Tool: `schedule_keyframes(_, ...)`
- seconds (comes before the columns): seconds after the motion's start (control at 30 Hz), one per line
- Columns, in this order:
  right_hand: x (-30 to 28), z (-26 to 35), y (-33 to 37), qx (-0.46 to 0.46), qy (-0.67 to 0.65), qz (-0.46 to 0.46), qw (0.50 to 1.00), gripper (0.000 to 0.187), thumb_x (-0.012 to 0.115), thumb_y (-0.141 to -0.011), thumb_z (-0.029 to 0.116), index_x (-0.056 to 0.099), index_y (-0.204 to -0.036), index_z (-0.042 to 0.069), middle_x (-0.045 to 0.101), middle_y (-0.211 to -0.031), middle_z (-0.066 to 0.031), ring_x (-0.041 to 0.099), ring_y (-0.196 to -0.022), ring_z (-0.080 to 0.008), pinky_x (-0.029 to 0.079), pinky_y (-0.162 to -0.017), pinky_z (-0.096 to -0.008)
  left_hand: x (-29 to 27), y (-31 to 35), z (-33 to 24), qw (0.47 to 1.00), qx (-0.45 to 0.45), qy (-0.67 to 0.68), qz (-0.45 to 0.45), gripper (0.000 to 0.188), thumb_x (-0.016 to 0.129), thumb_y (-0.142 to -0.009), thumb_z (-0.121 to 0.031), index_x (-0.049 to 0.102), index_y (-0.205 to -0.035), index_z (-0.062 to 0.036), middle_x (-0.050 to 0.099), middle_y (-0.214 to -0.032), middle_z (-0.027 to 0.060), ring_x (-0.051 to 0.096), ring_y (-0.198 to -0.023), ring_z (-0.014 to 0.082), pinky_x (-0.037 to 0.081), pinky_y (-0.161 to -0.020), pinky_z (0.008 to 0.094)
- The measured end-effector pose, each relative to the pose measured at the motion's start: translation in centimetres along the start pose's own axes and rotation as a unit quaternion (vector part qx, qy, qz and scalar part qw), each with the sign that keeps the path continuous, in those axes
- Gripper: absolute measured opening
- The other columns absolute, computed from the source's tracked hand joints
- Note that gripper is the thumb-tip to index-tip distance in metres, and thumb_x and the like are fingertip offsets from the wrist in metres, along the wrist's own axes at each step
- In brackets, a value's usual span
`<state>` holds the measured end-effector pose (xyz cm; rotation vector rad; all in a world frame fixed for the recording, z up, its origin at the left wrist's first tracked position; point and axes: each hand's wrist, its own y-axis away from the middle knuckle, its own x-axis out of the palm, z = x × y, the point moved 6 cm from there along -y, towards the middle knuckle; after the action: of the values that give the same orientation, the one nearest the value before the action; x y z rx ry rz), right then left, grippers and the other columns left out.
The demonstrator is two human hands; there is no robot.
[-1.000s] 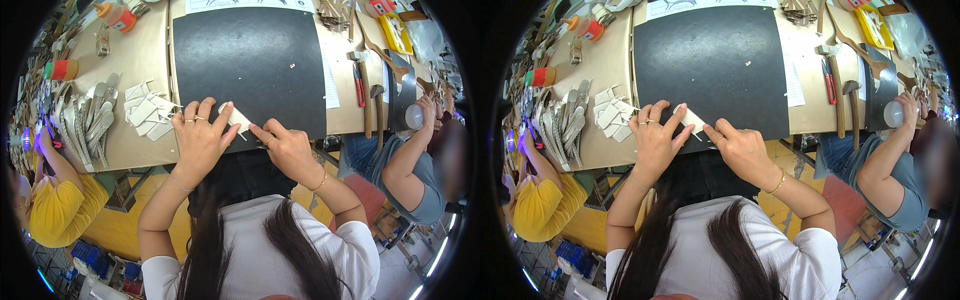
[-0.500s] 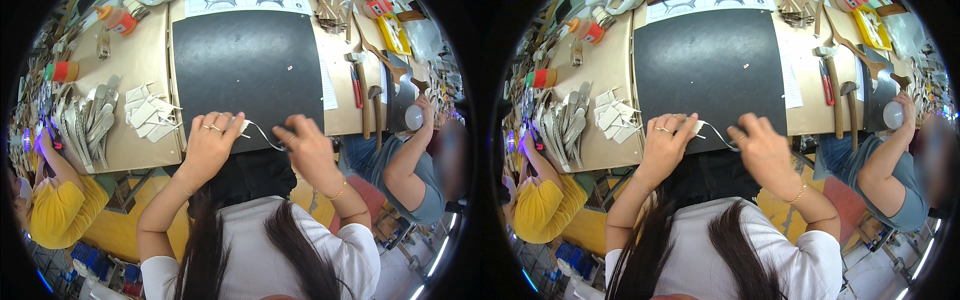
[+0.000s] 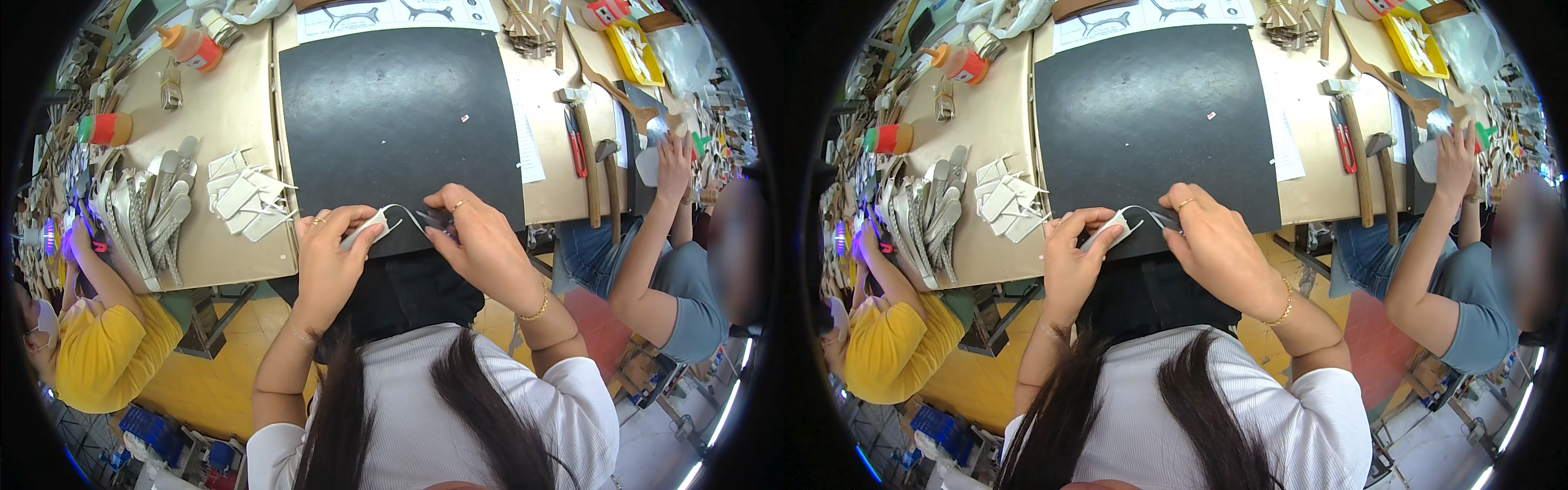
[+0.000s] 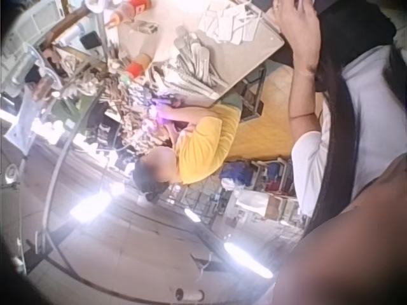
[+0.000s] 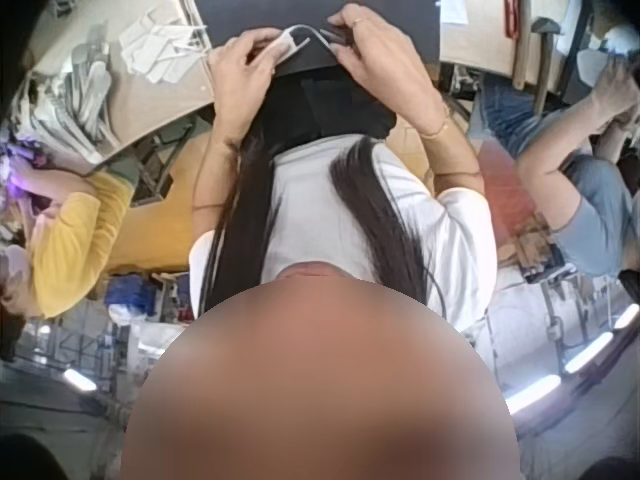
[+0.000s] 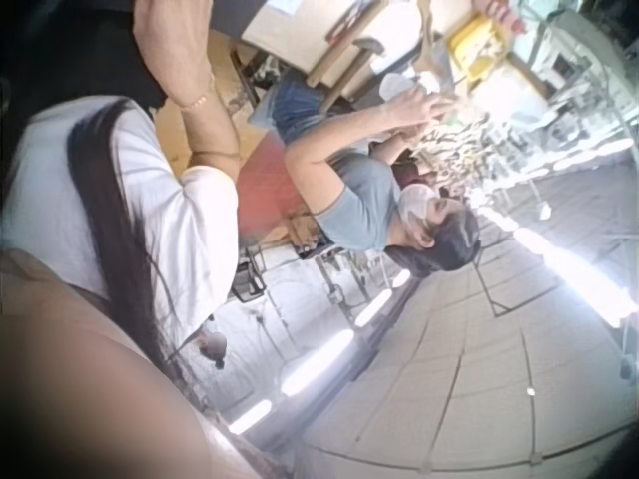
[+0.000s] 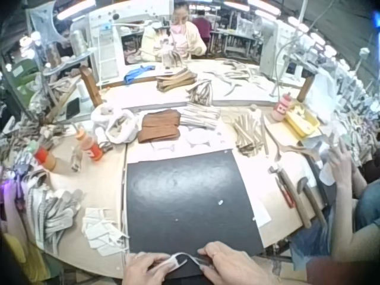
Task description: The person applies glue from a red-capped bottle to the edges of small white fabric pieces on a black mat. They handle the pieces one at a time, apply glue, and place them back on the mat. Other workers are visible in the background.
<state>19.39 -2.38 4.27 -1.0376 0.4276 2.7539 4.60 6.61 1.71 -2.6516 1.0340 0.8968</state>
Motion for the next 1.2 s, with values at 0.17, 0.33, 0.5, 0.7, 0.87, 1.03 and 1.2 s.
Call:
schedule_keyframes(0.17, 0.8, 0.8, -0.6, -0.001, -0.017, 0.025, 1.000, 0.025, 0.065, -0.077, 0.005, 0.052, -0.097, -0.004, 0.058, -0.101, -0.0160, 0.061, -0.070, -0.0287, 0.049, -0.063, -0.0338, -0.7, 0.3, -1.3, 1.000, 0.020, -0.008, 0.006, 0.011, 0.068, -0.079, -0.016, 0.066, -0.086, -0.0077, 0.065, -0.077, 0.0018, 0.056, -0.073, 0.0177, 0.032, -0.078, 0.0316)
schedule_keyframes(0.33, 1.2, 1.5, -1.3, -0.009, -0.034, 0.016, 0.999, 0.023, 0.064, -0.077, 0.004, 0.053, -0.095, -0.005, 0.062, -0.093, -0.0182, 0.063, -0.070, -0.0313, 0.050, -0.063, -0.0350, -0.9, 0.6, -1.6, 0.999, 0.041, -0.005, 0.004, 0.011, 0.068, -0.078, -0.016, 0.066, -0.086, -0.0078, 0.065, -0.078, 0.0016, 0.057, -0.073, 0.0181, 0.032, -0.077, 0.0317)
schedule_keyframes(0.5, 0.9, 1.8, -1.7, -0.016, -0.024, -0.023, 0.999, 0.019, 0.064, -0.078, 0.005, 0.055, -0.092, -0.004, 0.065, -0.087, -0.0193, 0.064, -0.074, -0.0327, 0.051, -0.064, -0.0364, -0.6, 0.6, -1.5, 0.999, 0.039, 0.006, 0.008, 0.011, 0.068, -0.078, -0.015, 0.066, -0.086, -0.0078, 0.065, -0.078, 0.0016, 0.057, -0.074, 0.0182, 0.032, -0.077, 0.0317)
schedule_keyframes(0.7, -4.7, 0.4, -2.9, 0.008, -0.002, -0.145, 0.989, 0.024, 0.067, -0.078, 0.009, 0.059, -0.098, 0.000, 0.066, -0.080, -0.0110, 0.064, -0.060, -0.0149, 0.049, -0.048, -0.0258, -1.5, 0.5, -0.8, 0.999, 0.006, 0.033, -0.031, 0.012, 0.069, -0.078, -0.015, 0.067, -0.087, -0.0077, 0.065, -0.079, 0.0031, 0.056, -0.074, 0.0177, 0.033, -0.079, 0.0306)
schedule_keyframes(0.87, -15.7, -1.7, -4.5, 0.052, 0.111, -0.178, 0.976, 0.026, 0.064, -0.081, 0.008, 0.056, -0.103, -0.001, 0.064, -0.084, -0.0077, 0.068, -0.073, -0.0116, 0.048, -0.046, -0.0208, -4.6, 0.6, 2.0, 0.986, -0.093, 0.100, -0.091, 0.015, 0.069, -0.079, -0.011, 0.067, -0.091, -0.0019, 0.064, -0.080, 0.0070, 0.057, -0.073, 0.0144, 0.041, -0.069, 0.0277)
schedule_keyframes(1.03, -19.8, -3.9, -9.2, 0.046, 0.135, -0.169, 0.975, 0.025, 0.060, -0.081, 0.012, 0.055, -0.102, -0.001, 0.065, -0.082, -0.0070, 0.065, -0.062, -0.0121, 0.049, -0.049, -0.0239, -6.8, 0.8, 4.0, 0.976, -0.102, 0.118, -0.154, 0.016, 0.068, -0.080, -0.009, 0.065, -0.092, 0.0018, 0.060, -0.076, 0.0054, 0.053, -0.070, 0.0102, 0.041, -0.057, 0.0226)
schedule_keyframes(1.2, -19.3, -6.5, -13.2, 0.002, 0.099, -0.197, 0.975, 0.023, 0.060, -0.078, 0.011, 0.058, -0.098, 0.000, 0.065, -0.075, -0.0095, 0.065, -0.062, -0.0148, 0.051, -0.055, -0.0263, -7.8, 1.4, 5.5, 0.974, -0.107, 0.087, -0.179, 0.018, 0.068, -0.080, -0.010, 0.065, -0.092, 0.0025, 0.060, -0.077, 0.0035, 0.053, -0.072, 0.0097, 0.042, -0.061, 0.0227)
